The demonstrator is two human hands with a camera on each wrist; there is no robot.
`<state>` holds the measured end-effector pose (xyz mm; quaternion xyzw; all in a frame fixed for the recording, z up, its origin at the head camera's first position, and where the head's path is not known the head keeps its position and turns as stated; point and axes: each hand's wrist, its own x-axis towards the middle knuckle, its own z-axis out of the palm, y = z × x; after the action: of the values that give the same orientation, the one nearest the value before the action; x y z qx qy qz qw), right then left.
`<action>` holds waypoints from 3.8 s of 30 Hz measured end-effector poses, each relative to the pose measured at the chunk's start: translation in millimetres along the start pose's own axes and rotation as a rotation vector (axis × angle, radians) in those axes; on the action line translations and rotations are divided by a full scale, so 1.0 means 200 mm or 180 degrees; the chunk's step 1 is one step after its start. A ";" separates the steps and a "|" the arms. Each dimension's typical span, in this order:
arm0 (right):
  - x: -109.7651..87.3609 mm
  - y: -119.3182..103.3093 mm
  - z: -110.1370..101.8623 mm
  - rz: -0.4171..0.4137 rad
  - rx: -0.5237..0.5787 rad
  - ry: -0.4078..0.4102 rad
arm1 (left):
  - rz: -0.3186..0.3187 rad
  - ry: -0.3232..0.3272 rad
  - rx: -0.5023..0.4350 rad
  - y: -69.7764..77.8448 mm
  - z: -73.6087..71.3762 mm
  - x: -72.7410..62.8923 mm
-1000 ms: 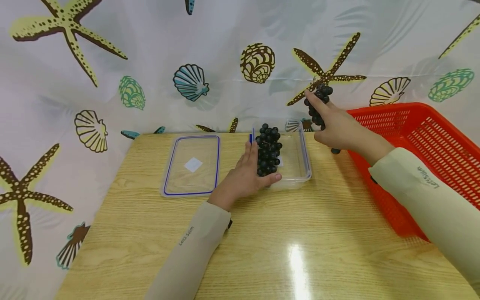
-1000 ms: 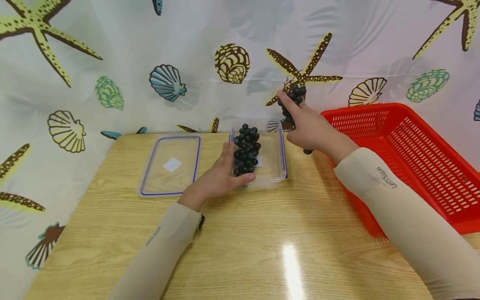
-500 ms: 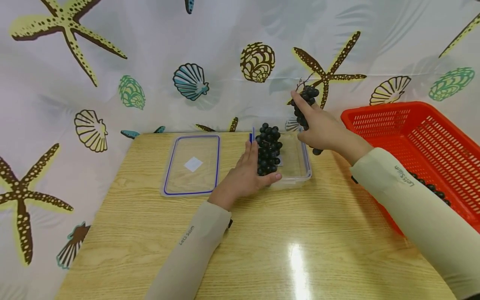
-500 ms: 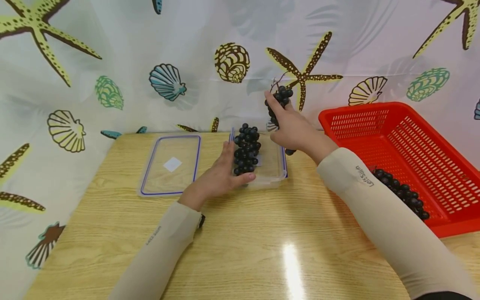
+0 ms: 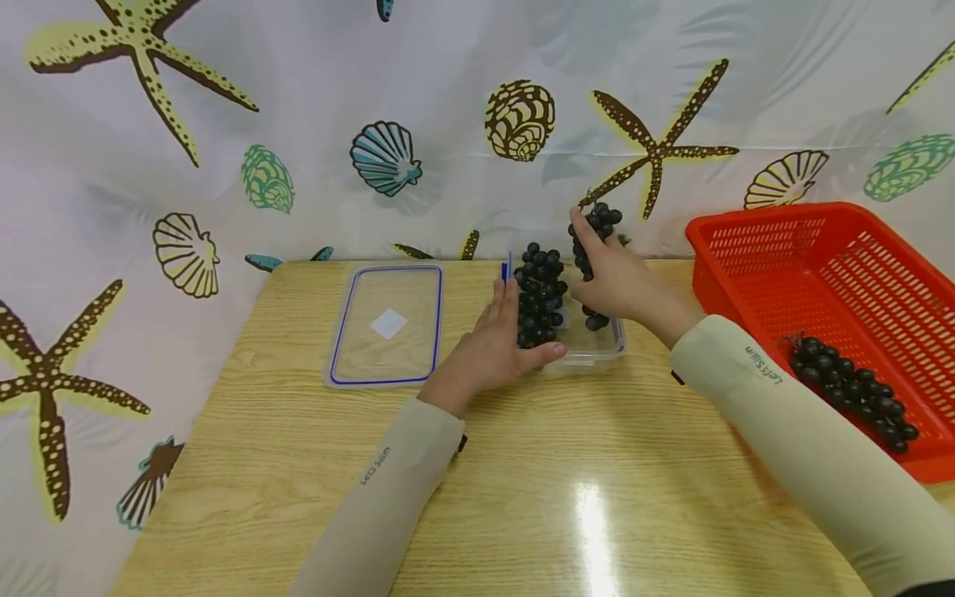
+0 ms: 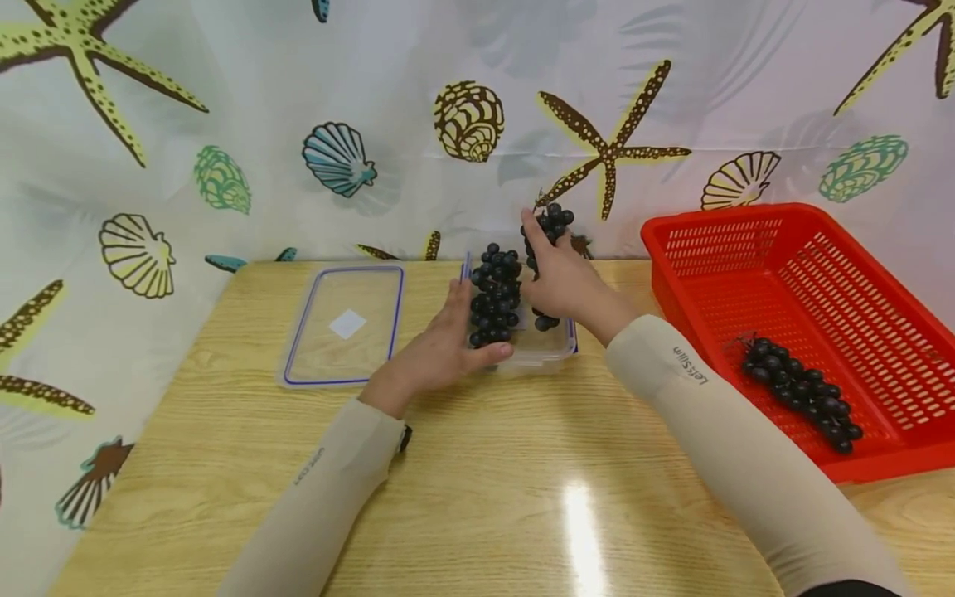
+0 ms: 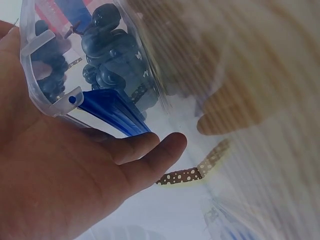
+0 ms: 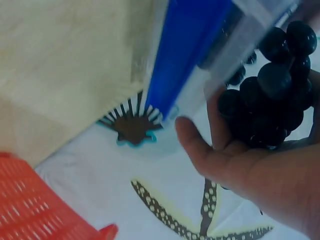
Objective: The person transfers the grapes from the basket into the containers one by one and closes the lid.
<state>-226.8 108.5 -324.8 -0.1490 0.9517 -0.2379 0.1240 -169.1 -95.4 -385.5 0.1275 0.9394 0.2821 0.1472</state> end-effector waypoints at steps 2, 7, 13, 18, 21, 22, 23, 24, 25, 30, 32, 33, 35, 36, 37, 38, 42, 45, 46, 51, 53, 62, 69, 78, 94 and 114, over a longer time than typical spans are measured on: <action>0.00 0.00 0.03 0.0011 -0.0011 -0.0019 | 0.0002 -0.0007 0.0000 0.00 0.00 0.00; 0.01 -0.02 0.11 -0.0036 -0.0220 -0.0038 | 0.0007 -0.0011 0.0004 0.00 0.00 0.00; 0.01 -0.04 0.17 0.0144 -0.0593 0.0048 | 0.0031 -0.0024 0.0006 0.00 0.00 -0.01; 0.02 -0.09 0.19 0.0282 -0.0799 0.0143 | 0.0055 -0.0020 0.0003 0.00 0.00 -0.01; 0.02 -0.10 0.20 0.0300 -0.0931 0.0220 | 0.0069 -0.0026 -0.0011 0.00 0.00 -0.01; 0.01 -0.10 0.20 0.0300 -0.0971 0.0253 | 0.0068 -0.0029 -0.0015 0.00 0.00 -0.01; 0.01 -0.11 0.20 0.0299 -0.1007 0.0292 | 0.0063 -0.0032 -0.0016 0.00 0.00 -0.01; 0.01 -0.11 0.20 0.0298 -0.1046 0.0337 | 0.0057 -0.0036 -0.0026 0.01 0.00 -0.01; 0.01 -0.11 0.20 0.0298 -0.1081 0.0383 | 0.0051 -0.0042 -0.0031 0.01 0.00 -0.01; 0.00 -0.13 0.21 0.0306 -0.1209 0.0571 | 0.0024 -0.0060 -0.0058 0.01 -0.01 -0.01; 0.00 -0.12 0.21 0.0295 -0.1244 0.0606 | 0.0018 -0.0050 -0.0056 0.01 -0.01 -0.01; 0.00 -0.12 0.20 0.0280 -0.1258 0.0619 | 0.0012 -0.0045 -0.0056 0.01 -0.01 -0.01; 0.00 -0.10 0.20 0.0225 -0.1233 0.0605 | 0.0007 -0.0033 -0.0064 0.01 0.00 -0.01; 0.01 -0.09 0.19 0.0190 -0.1204 0.0562 | 0.0004 -0.0029 -0.0067 0.01 0.00 -0.01; 0.01 -0.08 0.19 0.0161 -0.1164 0.0497 | 0.0001 -0.0026 -0.0068 0.01 0.00 -0.01; 0.01 -0.07 0.19 0.0132 -0.1121 0.0433 | -0.0001 -0.0024 -0.0068 0.01 0.00 -0.01; 0.03 -0.02 0.18 0.0064 -0.1067 0.0169 | -0.0005 -0.0045 -0.0054 0.01 0.00 -0.01; 0.04 0.01 0.18 0.0029 -0.1154 0.0172 | -0.0007 -0.0060 -0.0051 0.01 -0.01 -0.02; 0.04 0.01 0.18 0.0012 -0.1180 0.0188 | -0.0010 -0.0061 -0.0045 0.01 -0.01 -0.02; 0.06 0.01 0.16 -0.0033 -0.1067 0.0227 | -0.0023 -0.0054 -0.0045 0.00 -0.02 -0.02; 0.07 0.01 0.14 -0.0017 -0.0937 0.0237 | -0.0021 -0.0058 -0.0047 0.00 -0.02 -0.03; 0.11 0.08 0.06 -0.0027 -0.0454 0.0599 | 0.0006 -0.0082 -0.0160 0.01 -0.01 -0.02; 0.13 0.16 0.03 0.0228 -0.0451 0.0062 | -0.0042 -0.0147 -0.0125 0.03 0.00 -0.02; 0.16 0.17 0.06 0.0283 -0.0565 -0.0046 | -0.0032 -0.0097 -0.0087 0.03 -0.01 -0.02; 0.22 0.23 0.07 0.0200 0.0060 -0.0313 | -0.0008 -0.0089 -0.0103 0.02 -0.02 -0.04; 0.16 0.23 0.00 0.0053 0.0364 0.0562 | -0.0037 -0.0075 -0.0112 0.05 -0.02 -0.02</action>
<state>-266.6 136.2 -351.6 -0.1122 0.9450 -0.3030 0.0500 -164.2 -90.8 -376.7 0.1228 0.9332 0.2962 0.1622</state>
